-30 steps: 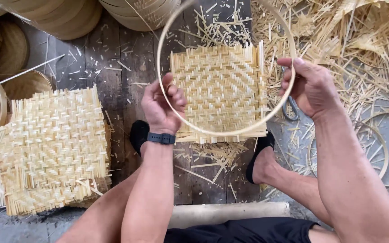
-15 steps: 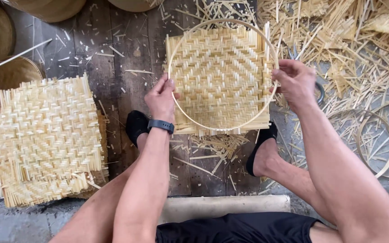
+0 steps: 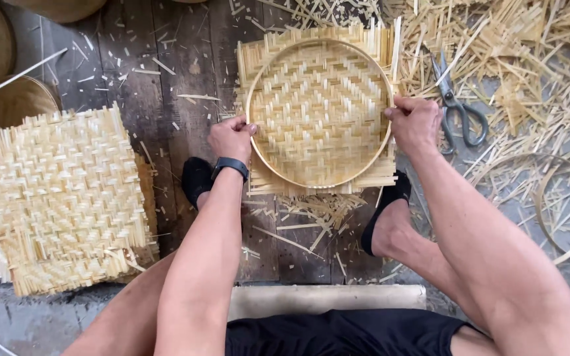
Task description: Assembling and trimming the woven base of a bamboo steamer basket using a mold and scissors.
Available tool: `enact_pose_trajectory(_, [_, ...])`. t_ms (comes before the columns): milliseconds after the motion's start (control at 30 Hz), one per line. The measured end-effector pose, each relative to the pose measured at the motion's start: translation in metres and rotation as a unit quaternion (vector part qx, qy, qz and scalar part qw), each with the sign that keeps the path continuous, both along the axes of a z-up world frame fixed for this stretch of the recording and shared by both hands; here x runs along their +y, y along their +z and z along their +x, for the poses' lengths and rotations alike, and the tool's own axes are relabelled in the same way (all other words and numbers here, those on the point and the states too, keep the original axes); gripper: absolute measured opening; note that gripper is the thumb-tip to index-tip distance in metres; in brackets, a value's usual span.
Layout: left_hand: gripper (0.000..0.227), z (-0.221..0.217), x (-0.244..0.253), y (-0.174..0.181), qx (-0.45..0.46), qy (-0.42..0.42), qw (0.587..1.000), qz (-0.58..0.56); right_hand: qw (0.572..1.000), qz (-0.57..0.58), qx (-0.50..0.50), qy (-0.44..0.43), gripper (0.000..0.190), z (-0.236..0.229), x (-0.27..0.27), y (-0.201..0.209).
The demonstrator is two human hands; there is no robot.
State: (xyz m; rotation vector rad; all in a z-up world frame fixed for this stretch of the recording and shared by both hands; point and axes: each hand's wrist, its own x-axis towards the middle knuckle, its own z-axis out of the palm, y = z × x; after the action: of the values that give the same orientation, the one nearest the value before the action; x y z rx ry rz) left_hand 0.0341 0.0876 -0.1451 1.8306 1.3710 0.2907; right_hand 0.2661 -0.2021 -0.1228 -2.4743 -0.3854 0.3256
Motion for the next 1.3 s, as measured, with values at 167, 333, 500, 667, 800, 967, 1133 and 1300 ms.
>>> enact_pose_trajectory(167, [0.030, -0.008, -0.002, -0.009, -0.018, -0.013, 1.000, -0.019, 0.999, 0.018, 0.025, -0.036, 0.028, -0.012, -0.003, 0.009])
enact_pose_trajectory(333, [0.023, -0.006, 0.017, -0.023, -0.037, -0.032, 0.997, -0.067, 0.999, 0.014, 0.023, -0.036, 0.026, -0.009, 0.000, 0.013])
enact_pose_trajectory(500, [0.021, -0.010, 0.013, -0.011, -0.046, 0.004, 0.989, -0.139, 0.998, -0.002, 0.044, -0.041, 0.026, -0.015, -0.003, 0.008])
enact_pose_trajectory(667, [0.023, -0.007, 0.023, -0.028, -0.089, 0.053, 0.959, -0.265, 0.994, -0.031, 0.086, -0.054, 0.027, -0.001, 0.001, 0.007])
enact_pose_trajectory(800, [0.027, -0.015, 0.021, -0.039, -0.148, 0.060, 0.942, -0.297, 0.993, -0.020, 0.105, -0.053, 0.028, -0.004, 0.001, 0.014])
enact_pose_trajectory(967, [0.028, -0.018, 0.020, -0.033, -0.139, 0.024, 0.956, -0.257, 0.994, 0.017, 0.108, -0.030, 0.028, 0.000, -0.009, 0.006])
enact_pose_trajectory(1133, [0.031, -0.005, 0.035, -0.012, -0.073, 0.008, 0.961, -0.267, 0.992, 0.038, 0.123, -0.003, 0.026, 0.029, -0.013, -0.015])
enact_pose_trajectory(1300, [0.030, 0.013, 0.048, 0.014, 0.005, -0.056, 0.958, -0.282, 0.989, 0.029, 0.145, -0.008, 0.023, 0.004, -0.006, 0.004])
